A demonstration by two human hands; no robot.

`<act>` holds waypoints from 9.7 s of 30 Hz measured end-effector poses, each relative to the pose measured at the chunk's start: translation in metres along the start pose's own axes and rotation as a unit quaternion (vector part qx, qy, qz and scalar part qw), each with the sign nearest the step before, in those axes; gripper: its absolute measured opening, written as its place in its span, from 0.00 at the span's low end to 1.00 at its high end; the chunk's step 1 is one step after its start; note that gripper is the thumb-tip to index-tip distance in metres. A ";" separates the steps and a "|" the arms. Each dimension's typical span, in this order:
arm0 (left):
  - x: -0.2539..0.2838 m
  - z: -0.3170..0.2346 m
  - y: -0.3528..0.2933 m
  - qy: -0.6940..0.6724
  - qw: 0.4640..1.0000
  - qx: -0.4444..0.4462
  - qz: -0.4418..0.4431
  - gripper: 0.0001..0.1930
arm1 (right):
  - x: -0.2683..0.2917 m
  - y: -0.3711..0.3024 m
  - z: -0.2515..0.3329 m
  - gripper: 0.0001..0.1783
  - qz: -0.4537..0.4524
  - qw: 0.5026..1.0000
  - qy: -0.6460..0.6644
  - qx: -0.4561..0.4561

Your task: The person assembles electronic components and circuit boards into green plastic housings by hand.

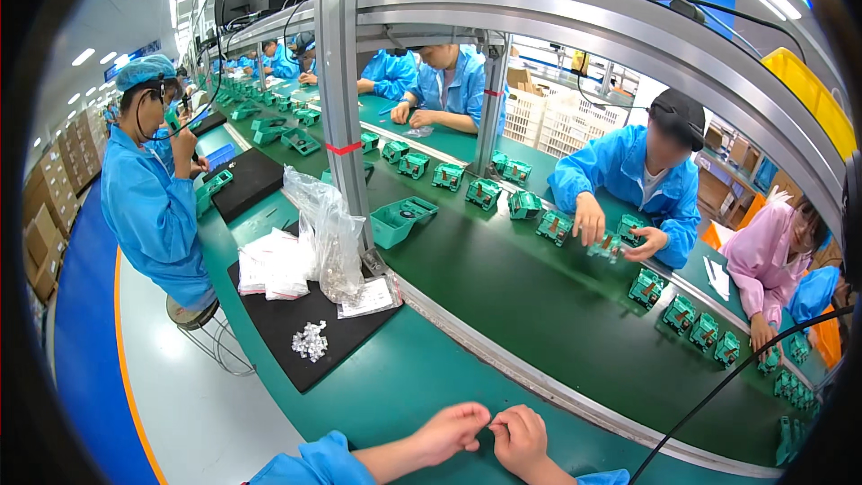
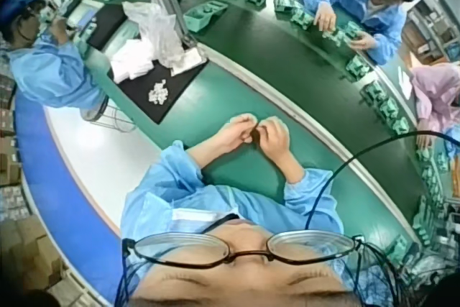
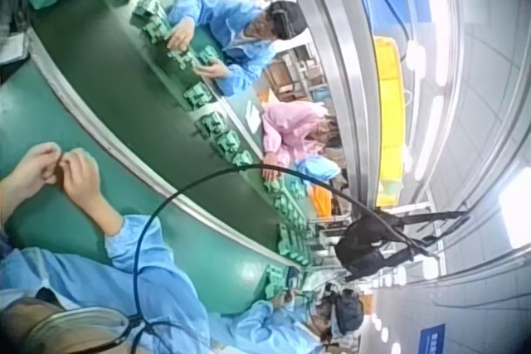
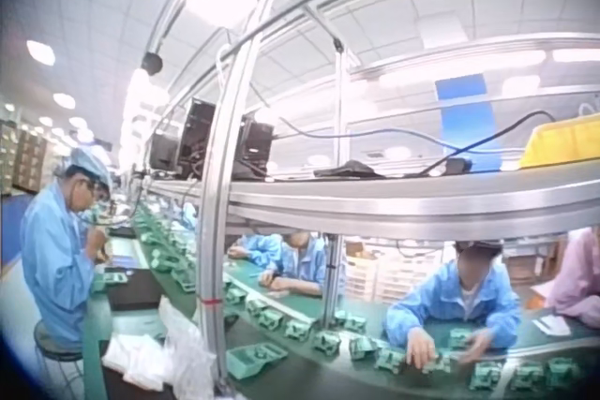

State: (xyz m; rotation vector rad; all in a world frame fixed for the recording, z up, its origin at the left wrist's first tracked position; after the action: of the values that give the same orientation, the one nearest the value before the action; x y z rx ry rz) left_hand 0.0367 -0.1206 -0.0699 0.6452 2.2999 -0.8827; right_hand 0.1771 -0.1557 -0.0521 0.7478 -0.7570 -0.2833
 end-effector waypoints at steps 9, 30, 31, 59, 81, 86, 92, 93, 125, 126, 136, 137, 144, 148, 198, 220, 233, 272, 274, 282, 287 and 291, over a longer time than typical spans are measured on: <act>0.067 -0.231 0.135 0.691 0.490 -0.269 -0.459 0.29 | -0.016 0.001 -0.003 0.06 0.034 0.993 0.075 -0.082; -0.022 -0.065 0.019 0.763 0.385 -0.488 0.177 0.12 | 0.081 0.011 0.032 0.08 -0.033 0.991 -0.123 -0.034; -0.022 -0.056 0.019 0.754 0.403 -0.485 0.184 0.12 | 0.087 0.015 0.027 0.07 0.040 0.984 -0.161 -0.062; -0.005 -0.012 0.024 0.667 0.403 -0.608 0.149 0.09 | 0.067 0.011 0.024 0.04 0.406 0.866 -0.237 -0.172; -0.011 -0.008 0.020 0.663 0.353 -0.644 0.143 0.08 | 0.075 0.002 0.009 0.11 0.310 0.916 -0.241 -0.085; -0.010 -0.010 0.021 0.666 0.348 -0.646 0.137 0.08 | 0.071 0.006 0.016 0.11 0.312 0.910 -0.263 -0.068; -0.011 -0.013 0.020 0.678 0.341 -0.633 0.149 0.09 | 0.081 0.010 0.006 0.09 0.318 0.910 -0.266 -0.001; -0.012 -0.013 0.019 0.669 0.351 -0.637 0.155 0.09 | 0.085 0.011 0.005 0.09 0.314 0.911 -0.268 -0.002; -0.014 -0.004 0.017 0.140 0.986 -0.007 0.094 0.08 | 0.351 -0.265 -0.021 0.10 -0.173 0.441 -0.700 -0.535; -0.016 -0.005 0.015 0.128 0.988 -0.008 0.086 0.08 | 0.353 -0.257 -0.023 0.14 -0.164 0.392 -0.708 -0.564; -0.017 -0.004 -0.001 0.080 0.994 -0.012 0.078 0.17 | 0.067 -0.034 0.008 0.18 0.039 0.979 -0.191 -0.060; -0.017 -0.003 0.000 0.089 0.992 -0.016 0.084 0.15 | 0.038 -0.025 0.014 0.17 0.054 0.988 -0.133 -0.054; 0.003 -0.005 0.018 0.070 0.990 -0.040 0.116 0.29 | -0.024 -0.016 -0.004 0.13 -0.007 0.997 -0.060 -0.051; 0.004 -0.004 0.015 0.062 0.991 0.003 0.121 0.29 | -0.019 -0.017 0.001 0.10 -0.006 0.994 -0.052 -0.100; 0.019 -0.012 0.026 0.121 0.989 0.003 0.089 0.04 | -0.008 -0.003 -0.009 0.08 -0.026 0.993 0.078 -0.082; 0.013 -0.181 0.123 0.283 0.912 -0.242 -0.171 0.16 | -0.014 -0.005 -0.020 0.06 -0.040 0.977 0.104 -0.180; 0.145 -0.311 0.188 0.755 0.395 -0.207 -0.480 0.13 | -0.018 0.010 -0.009 0.02 0.002 0.980 0.093 -0.174; -0.015 -0.028 0.022 0.683 0.458 -0.528 0.214 0.11 | 0.074 0.021 -0.005 0.05 0.308 0.931 -0.180 -0.080; -0.014 -0.026 0.023 0.677 0.437 -0.555 0.207 0.07 | 0.067 0.021 -0.006 0.04 0.336 0.913 -0.220 -0.072; -0.014 -0.021 0.019 0.678 0.431 -0.566 0.188 0.08 | 0.058 0.021 -0.009 0.04 0.343 0.912 -0.215 -0.068; -0.014 -0.020 0.019 0.685 0.416 -0.573 0.171 0.07 | 0.056 0.022 -0.007 0.03 0.357 0.904 -0.217 -0.090; -0.015 -0.020 0.020 0.687 0.400 -0.583 0.163 0.05 | 0.051 0.022 -0.003 0.02 0.369 0.889 -0.260 -0.077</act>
State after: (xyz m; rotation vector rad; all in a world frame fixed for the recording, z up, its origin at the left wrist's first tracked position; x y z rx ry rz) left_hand 0.0529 -0.0966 -0.0560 1.1404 2.7102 2.2636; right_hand 0.2151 -0.1633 -0.0116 0.1813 -1.4506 0.1631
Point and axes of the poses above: each hand's wrist, its own y-axis towards the middle knuckle, its own x-axis out of the back of the hand, z = x × y, the point moved 1 cm from there along y, towards the middle knuckle, and after that the axes turned 6 degrees about -z, right-handed, at the moved point
